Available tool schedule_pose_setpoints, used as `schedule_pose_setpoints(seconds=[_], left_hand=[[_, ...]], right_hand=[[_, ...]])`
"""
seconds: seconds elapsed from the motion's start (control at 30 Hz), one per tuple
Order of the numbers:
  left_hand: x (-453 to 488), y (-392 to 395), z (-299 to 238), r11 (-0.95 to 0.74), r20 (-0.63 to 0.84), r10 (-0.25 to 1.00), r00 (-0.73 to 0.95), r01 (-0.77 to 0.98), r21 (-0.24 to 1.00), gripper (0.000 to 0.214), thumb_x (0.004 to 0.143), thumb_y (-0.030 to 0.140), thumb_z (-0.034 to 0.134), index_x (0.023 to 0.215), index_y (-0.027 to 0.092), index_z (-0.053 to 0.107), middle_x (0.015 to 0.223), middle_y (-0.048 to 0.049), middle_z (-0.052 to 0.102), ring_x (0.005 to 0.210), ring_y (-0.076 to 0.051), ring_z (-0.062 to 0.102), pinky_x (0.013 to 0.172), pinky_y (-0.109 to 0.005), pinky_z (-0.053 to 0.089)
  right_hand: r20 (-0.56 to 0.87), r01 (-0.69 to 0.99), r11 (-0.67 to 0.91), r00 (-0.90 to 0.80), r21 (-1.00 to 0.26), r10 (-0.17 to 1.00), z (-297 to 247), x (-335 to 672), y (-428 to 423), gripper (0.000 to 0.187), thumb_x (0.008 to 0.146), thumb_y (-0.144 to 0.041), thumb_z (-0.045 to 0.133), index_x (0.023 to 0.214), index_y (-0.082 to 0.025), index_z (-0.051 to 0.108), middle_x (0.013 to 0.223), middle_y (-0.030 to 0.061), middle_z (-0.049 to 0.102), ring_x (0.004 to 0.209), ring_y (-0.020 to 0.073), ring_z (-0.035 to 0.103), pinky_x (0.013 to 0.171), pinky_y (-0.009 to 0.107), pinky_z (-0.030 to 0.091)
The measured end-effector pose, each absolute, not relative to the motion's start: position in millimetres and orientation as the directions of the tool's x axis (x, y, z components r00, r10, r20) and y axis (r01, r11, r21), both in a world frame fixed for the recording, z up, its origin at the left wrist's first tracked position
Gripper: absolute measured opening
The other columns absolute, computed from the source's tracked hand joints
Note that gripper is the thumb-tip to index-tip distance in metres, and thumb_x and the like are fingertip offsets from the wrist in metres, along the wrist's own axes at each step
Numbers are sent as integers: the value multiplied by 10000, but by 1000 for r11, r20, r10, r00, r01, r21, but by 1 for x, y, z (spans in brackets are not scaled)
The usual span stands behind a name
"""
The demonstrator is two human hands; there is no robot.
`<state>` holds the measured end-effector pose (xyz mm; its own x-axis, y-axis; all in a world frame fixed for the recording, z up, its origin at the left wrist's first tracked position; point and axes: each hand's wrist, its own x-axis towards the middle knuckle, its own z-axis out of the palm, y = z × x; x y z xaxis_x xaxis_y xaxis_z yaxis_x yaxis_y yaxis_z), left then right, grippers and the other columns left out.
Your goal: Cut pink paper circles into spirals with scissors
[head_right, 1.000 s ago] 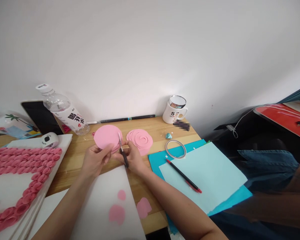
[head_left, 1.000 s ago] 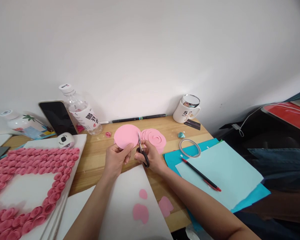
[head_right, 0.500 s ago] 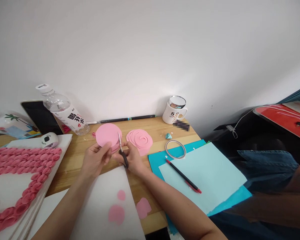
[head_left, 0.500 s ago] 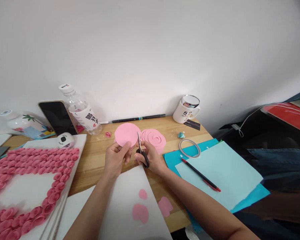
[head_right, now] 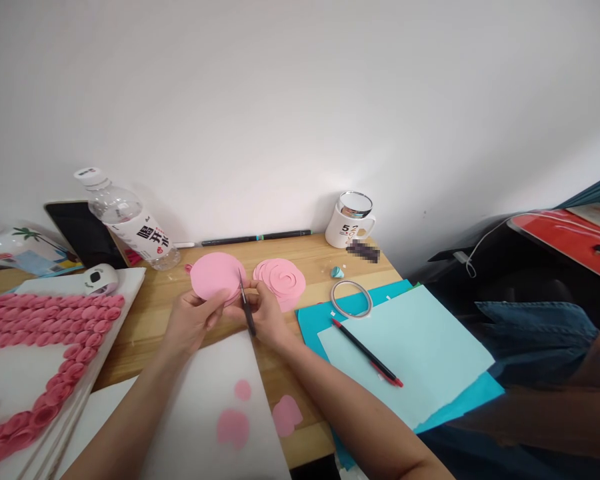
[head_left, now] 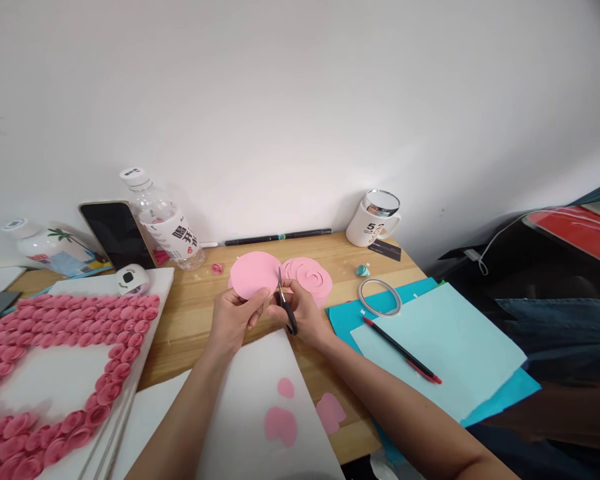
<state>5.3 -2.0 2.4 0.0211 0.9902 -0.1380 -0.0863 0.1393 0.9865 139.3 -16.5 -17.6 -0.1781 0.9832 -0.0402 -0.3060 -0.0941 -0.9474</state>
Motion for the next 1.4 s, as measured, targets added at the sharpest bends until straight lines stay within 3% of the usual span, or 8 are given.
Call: schedule_pose_setpoints(seconds=[0.3,0.7,0.9,1.1,1.4], left_hand=[[4,-3,3,122,-120,992,22,-89,989,341,647,284,690,455,163,435,342,77,361,326,-22,269,369,-205,167],[5,-2,8,117,-118,993,-6,-121,986,291,627,260,704,475,149,482,360,78,380,331,-17,286,353,-191,178],[7,-2,10,164,-171,985,-6,-244,956,285,631,308,706,518,150,497,433,53,496,309,-31,366,315,-180,236],[6,-3,3,220,-225,974,-9,-185,958,234,615,329,725,595,122,619,437,29,533,306,-48,394,299,-189,272],[7,-3,6,211,-212,977,9,-124,969,266,577,274,727,455,136,535,379,39,472,296,-36,348,296,-186,230]], right_hand=[[-55,-266,-107,-195,-958,979,-22,141,-17,504,594,-360,776,933,-207,436,602,-76,501,450,54,319,411,182,215],[-63,-263,-117,-204,-958,977,-22,142,-17,477,626,-333,744,958,-209,425,542,-92,499,431,62,389,419,181,285],[-59,-228,-110,-220,-967,974,-26,140,-18,441,664,-374,717,956,-208,431,465,-105,475,410,75,396,414,187,310],[-77,-196,-130,-257,-972,963,-32,138,-20,513,647,-358,750,1026,-199,443,554,-73,528,463,83,433,437,189,330],[14,-273,-53,-238,-961,971,-30,141,-16,558,588,-363,803,967,-202,427,660,-45,524,550,89,422,493,203,315]])
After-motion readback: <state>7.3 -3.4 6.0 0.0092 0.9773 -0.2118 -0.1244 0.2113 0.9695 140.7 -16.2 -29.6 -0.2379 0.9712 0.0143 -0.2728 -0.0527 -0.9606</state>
